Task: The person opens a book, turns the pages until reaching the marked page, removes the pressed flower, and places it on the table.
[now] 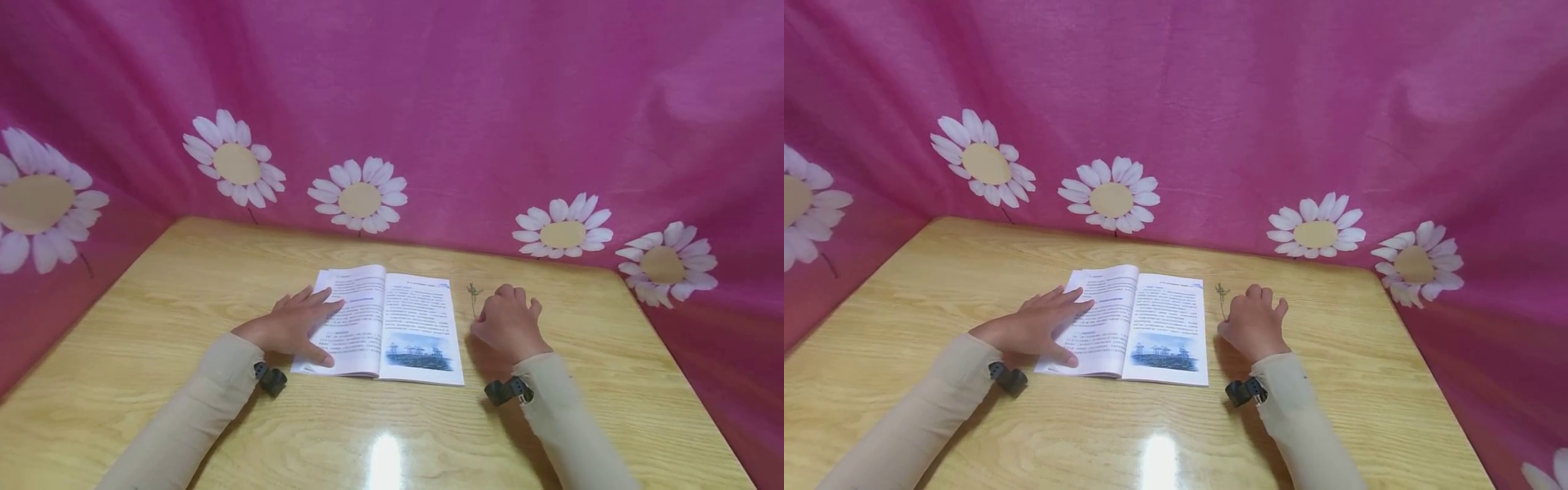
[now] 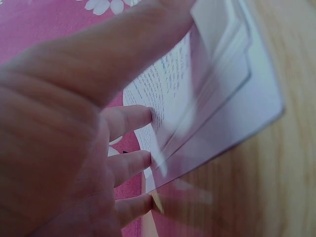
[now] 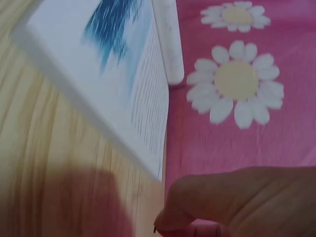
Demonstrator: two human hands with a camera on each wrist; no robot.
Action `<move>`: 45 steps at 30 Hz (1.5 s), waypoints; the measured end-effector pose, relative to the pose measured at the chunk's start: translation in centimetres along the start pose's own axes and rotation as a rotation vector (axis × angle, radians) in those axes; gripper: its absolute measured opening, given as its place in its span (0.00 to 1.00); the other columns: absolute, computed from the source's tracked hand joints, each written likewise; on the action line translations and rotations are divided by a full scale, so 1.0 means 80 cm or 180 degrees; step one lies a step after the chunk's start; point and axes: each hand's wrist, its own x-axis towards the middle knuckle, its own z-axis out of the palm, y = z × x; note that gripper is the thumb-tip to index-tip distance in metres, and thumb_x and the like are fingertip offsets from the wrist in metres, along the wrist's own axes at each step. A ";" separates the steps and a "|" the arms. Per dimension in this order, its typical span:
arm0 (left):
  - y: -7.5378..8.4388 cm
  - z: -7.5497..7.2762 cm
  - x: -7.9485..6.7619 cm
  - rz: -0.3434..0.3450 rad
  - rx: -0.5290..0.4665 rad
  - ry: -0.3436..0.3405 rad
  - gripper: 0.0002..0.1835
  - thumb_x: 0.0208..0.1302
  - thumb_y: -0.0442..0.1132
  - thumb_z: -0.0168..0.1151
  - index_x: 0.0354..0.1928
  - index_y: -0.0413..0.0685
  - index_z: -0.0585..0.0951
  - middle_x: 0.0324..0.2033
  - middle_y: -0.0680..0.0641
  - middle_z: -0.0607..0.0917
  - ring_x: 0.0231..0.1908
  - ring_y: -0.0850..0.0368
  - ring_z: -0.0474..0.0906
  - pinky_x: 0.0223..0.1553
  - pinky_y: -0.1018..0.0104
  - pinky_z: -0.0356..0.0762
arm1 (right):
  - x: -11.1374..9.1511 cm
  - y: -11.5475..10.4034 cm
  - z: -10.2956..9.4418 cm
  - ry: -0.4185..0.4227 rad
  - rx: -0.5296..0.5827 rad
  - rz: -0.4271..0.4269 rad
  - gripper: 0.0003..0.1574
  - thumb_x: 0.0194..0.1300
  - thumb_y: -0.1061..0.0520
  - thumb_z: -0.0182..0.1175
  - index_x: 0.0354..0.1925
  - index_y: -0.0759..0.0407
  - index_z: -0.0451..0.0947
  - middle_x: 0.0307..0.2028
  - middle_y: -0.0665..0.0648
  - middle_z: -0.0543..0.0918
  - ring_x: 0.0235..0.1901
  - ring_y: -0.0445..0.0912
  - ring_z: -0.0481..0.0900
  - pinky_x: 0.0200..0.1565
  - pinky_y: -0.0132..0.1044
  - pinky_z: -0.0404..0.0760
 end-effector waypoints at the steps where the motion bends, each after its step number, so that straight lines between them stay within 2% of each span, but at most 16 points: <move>1: 0.000 0.000 0.000 -0.0004 -0.0008 0.0003 0.58 0.42 0.65 0.73 0.75 0.60 0.55 0.76 0.46 0.46 0.74 0.38 0.32 0.68 0.35 0.32 | 0.000 0.005 -0.001 0.0000 0.0024 0.0027 0.14 0.56 0.56 0.63 0.16 0.55 0.76 0.47 0.66 0.70 0.52 0.64 0.59 0.55 0.72 0.47; 11: 0.001 0.000 -0.002 -0.0020 0.0000 0.0018 0.58 0.42 0.64 0.73 0.75 0.59 0.56 0.76 0.46 0.47 0.73 0.38 0.33 0.67 0.34 0.32 | -0.004 0.060 -0.006 -0.0071 0.0056 0.0355 0.11 0.55 0.56 0.59 0.20 0.59 0.77 0.41 0.68 0.69 0.48 0.66 0.59 0.52 0.72 0.48; 16: 0.001 0.002 -0.001 -0.0007 0.0004 0.0031 0.58 0.42 0.64 0.73 0.75 0.59 0.56 0.76 0.45 0.47 0.73 0.37 0.33 0.67 0.33 0.32 | -0.006 0.078 -0.005 -0.0096 0.0055 0.0454 0.10 0.55 0.56 0.58 0.23 0.62 0.75 0.38 0.68 0.67 0.47 0.67 0.59 0.50 0.73 0.50; 22: 0.001 0.004 -0.002 -0.0023 -0.0035 0.0058 0.58 0.42 0.64 0.73 0.75 0.60 0.56 0.76 0.45 0.47 0.73 0.38 0.33 0.67 0.33 0.32 | -0.004 0.080 -0.003 -0.0116 0.0038 0.0515 0.11 0.54 0.55 0.61 0.24 0.62 0.77 0.38 0.68 0.68 0.47 0.67 0.59 0.50 0.72 0.51; 32: 0.001 0.002 -0.001 0.0000 -0.0023 0.0055 0.58 0.43 0.64 0.73 0.75 0.59 0.56 0.76 0.45 0.46 0.73 0.38 0.32 0.67 0.33 0.32 | -0.004 0.081 -0.006 -0.0155 0.0050 0.0537 0.12 0.54 0.54 0.61 0.23 0.61 0.77 0.37 0.67 0.69 0.45 0.66 0.60 0.48 0.69 0.53; 45: 0.001 0.001 -0.002 0.0043 -0.0041 0.0044 0.58 0.43 0.64 0.73 0.75 0.58 0.56 0.76 0.45 0.46 0.73 0.37 0.32 0.67 0.33 0.32 | -0.002 0.078 -0.003 -0.0152 0.0022 0.0527 0.16 0.55 0.52 0.60 0.19 0.61 0.75 0.35 0.66 0.70 0.44 0.65 0.62 0.49 0.70 0.54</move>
